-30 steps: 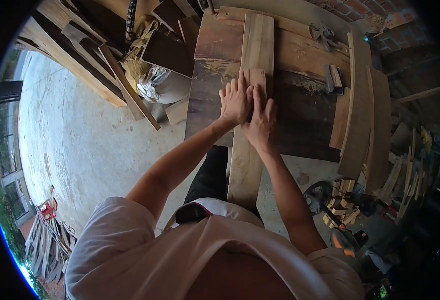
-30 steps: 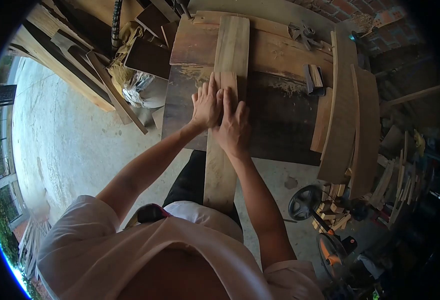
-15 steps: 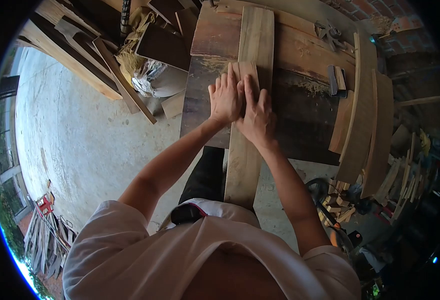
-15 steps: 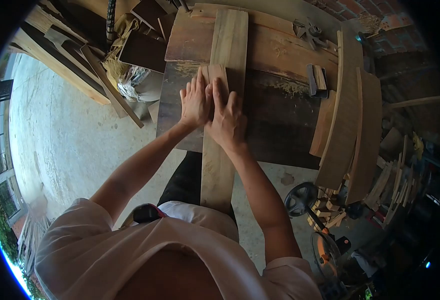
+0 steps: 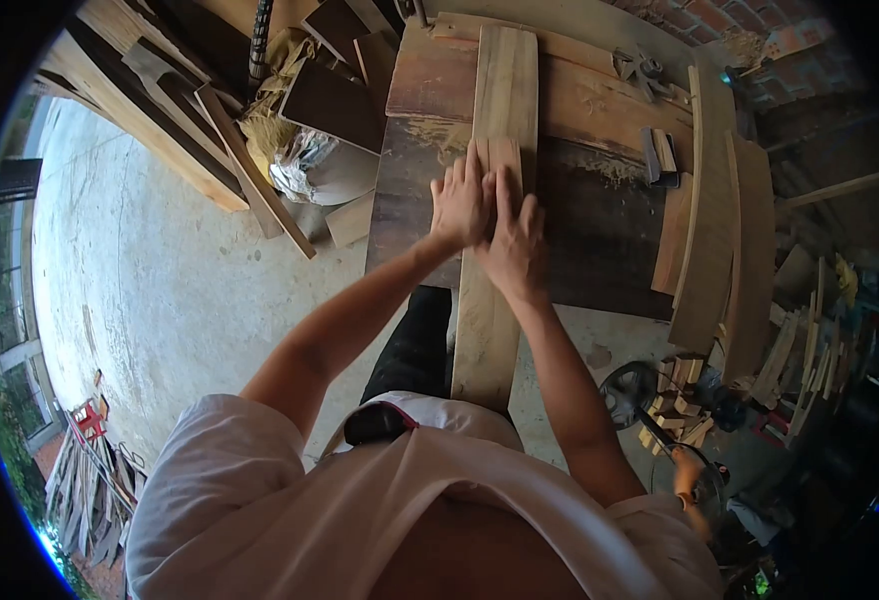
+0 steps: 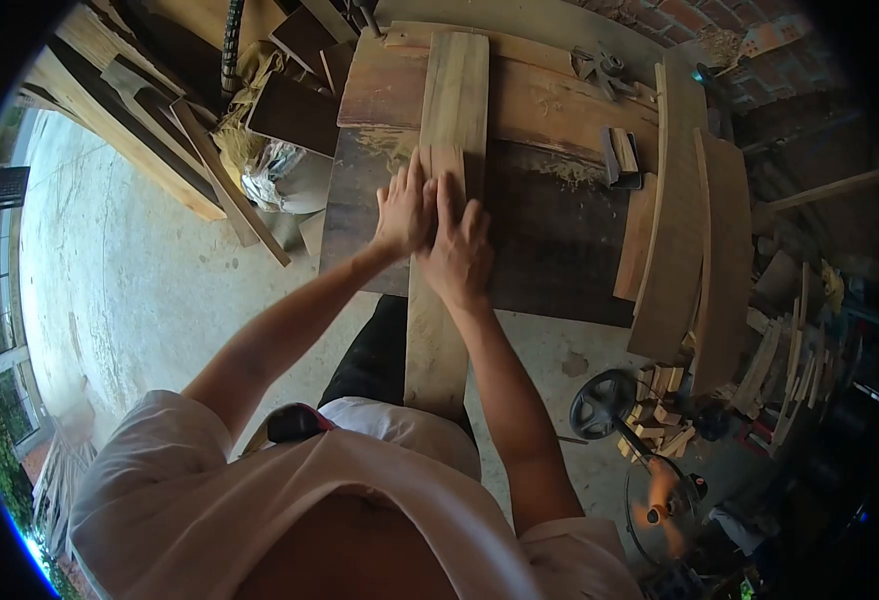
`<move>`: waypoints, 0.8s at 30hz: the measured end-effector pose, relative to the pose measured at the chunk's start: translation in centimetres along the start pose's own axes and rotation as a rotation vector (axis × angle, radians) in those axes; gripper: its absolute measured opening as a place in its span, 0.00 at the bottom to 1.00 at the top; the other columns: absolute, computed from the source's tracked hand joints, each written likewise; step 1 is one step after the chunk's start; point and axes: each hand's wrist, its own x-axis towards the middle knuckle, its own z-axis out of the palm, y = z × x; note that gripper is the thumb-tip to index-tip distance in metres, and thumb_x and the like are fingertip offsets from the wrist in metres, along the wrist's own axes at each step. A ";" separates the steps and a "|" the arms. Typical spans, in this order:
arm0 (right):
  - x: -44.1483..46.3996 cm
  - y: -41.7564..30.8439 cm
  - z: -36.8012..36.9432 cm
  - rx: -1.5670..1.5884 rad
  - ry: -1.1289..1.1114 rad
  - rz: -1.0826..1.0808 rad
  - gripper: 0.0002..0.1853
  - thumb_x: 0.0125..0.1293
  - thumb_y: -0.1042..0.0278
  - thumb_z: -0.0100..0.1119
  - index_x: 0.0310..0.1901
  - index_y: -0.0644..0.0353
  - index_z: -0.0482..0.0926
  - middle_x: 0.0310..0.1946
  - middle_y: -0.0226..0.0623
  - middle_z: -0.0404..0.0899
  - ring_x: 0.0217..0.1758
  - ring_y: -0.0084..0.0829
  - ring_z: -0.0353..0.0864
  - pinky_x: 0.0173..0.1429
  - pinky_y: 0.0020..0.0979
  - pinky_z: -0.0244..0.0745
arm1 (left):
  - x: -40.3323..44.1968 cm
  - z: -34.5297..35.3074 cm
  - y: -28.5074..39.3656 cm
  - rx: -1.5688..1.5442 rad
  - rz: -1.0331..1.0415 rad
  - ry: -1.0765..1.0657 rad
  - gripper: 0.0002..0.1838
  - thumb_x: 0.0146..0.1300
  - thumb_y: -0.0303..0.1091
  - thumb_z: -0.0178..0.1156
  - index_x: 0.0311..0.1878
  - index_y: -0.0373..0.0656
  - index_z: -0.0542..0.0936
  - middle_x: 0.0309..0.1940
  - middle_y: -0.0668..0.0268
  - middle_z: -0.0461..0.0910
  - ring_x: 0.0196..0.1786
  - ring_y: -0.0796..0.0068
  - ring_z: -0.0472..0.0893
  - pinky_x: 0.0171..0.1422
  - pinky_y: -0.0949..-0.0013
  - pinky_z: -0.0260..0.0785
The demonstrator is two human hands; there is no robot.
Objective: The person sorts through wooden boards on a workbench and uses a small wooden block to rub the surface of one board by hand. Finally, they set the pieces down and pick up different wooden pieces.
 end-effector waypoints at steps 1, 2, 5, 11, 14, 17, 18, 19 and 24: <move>-3.6 -0.1 -0.2 0.006 -0.003 -0.008 0.48 0.51 0.60 0.70 0.75 0.49 0.57 0.44 0.50 0.67 0.47 0.52 0.75 0.42 0.46 0.83 | -4.1 0.3 0.2 -0.029 0.003 -0.028 0.36 0.75 0.47 0.43 0.77 0.34 0.49 0.53 0.51 0.71 0.55 0.52 0.71 0.59 0.52 0.57; -7.0 -0.3 -1.0 0.028 -0.023 -0.019 0.50 0.50 0.60 0.71 0.75 0.50 0.57 0.42 0.49 0.67 0.44 0.50 0.75 0.40 0.44 0.83 | -8.0 0.5 0.4 -0.032 0.007 -0.042 0.37 0.75 0.46 0.43 0.77 0.31 0.48 0.50 0.51 0.70 0.52 0.53 0.71 0.58 0.54 0.56; -15.6 -0.6 -1.2 -0.016 -0.084 0.024 0.49 0.50 0.61 0.71 0.75 0.51 0.58 0.41 0.49 0.67 0.43 0.49 0.74 0.38 0.42 0.82 | -16.8 1.2 1.0 -0.029 0.001 -0.091 0.39 0.74 0.47 0.44 0.77 0.30 0.47 0.47 0.53 0.70 0.49 0.56 0.70 0.57 0.56 0.56; -10.2 0.2 -1.2 -0.029 -0.094 0.042 0.50 0.51 0.62 0.71 0.76 0.50 0.56 0.41 0.50 0.66 0.43 0.49 0.74 0.39 0.43 0.82 | -11.0 0.6 1.8 0.019 -0.029 -0.142 0.39 0.74 0.47 0.44 0.77 0.31 0.47 0.49 0.54 0.70 0.52 0.57 0.71 0.57 0.57 0.56; 2.1 1.2 -0.9 0.000 0.024 -0.011 0.51 0.52 0.63 0.70 0.77 0.48 0.52 0.43 0.51 0.67 0.46 0.54 0.75 0.42 0.46 0.82 | 2.2 0.0 1.7 0.015 0.036 -0.003 0.35 0.75 0.50 0.42 0.76 0.36 0.53 0.53 0.54 0.74 0.56 0.54 0.71 0.61 0.51 0.56; 11.9 2.1 0.1 -0.037 0.113 -0.014 0.44 0.57 0.61 0.66 0.74 0.48 0.56 0.46 0.53 0.68 0.48 0.56 0.76 0.45 0.50 0.81 | 13.1 0.3 1.2 0.060 -0.010 0.002 0.35 0.75 0.56 0.37 0.76 0.43 0.56 0.62 0.54 0.73 0.63 0.53 0.71 0.64 0.45 0.55; 14.1 2.4 0.5 -0.058 0.130 0.000 0.42 0.58 0.59 0.64 0.74 0.47 0.57 0.46 0.53 0.68 0.48 0.56 0.76 0.45 0.50 0.80 | 15.5 -0.4 1.6 0.028 -0.012 0.007 0.33 0.75 0.56 0.37 0.75 0.45 0.58 0.63 0.54 0.73 0.65 0.54 0.71 0.65 0.44 0.54; 16.0 2.8 1.1 -0.075 0.138 0.004 0.41 0.59 0.58 0.63 0.73 0.47 0.57 0.46 0.54 0.68 0.48 0.56 0.76 0.45 0.51 0.80 | 17.7 -0.8 1.8 0.040 -0.053 -0.043 0.32 0.75 0.55 0.37 0.74 0.46 0.59 0.64 0.55 0.72 0.65 0.55 0.71 0.66 0.44 0.54; 13.0 2.6 1.3 -0.057 0.142 0.016 0.45 0.58 0.59 0.66 0.76 0.46 0.54 0.46 0.54 0.68 0.50 0.58 0.74 0.49 0.50 0.77 | 13.9 -0.2 1.4 0.056 -0.010 0.014 0.32 0.74 0.54 0.39 0.75 0.45 0.59 0.62 0.56 0.73 0.64 0.57 0.71 0.65 0.46 0.55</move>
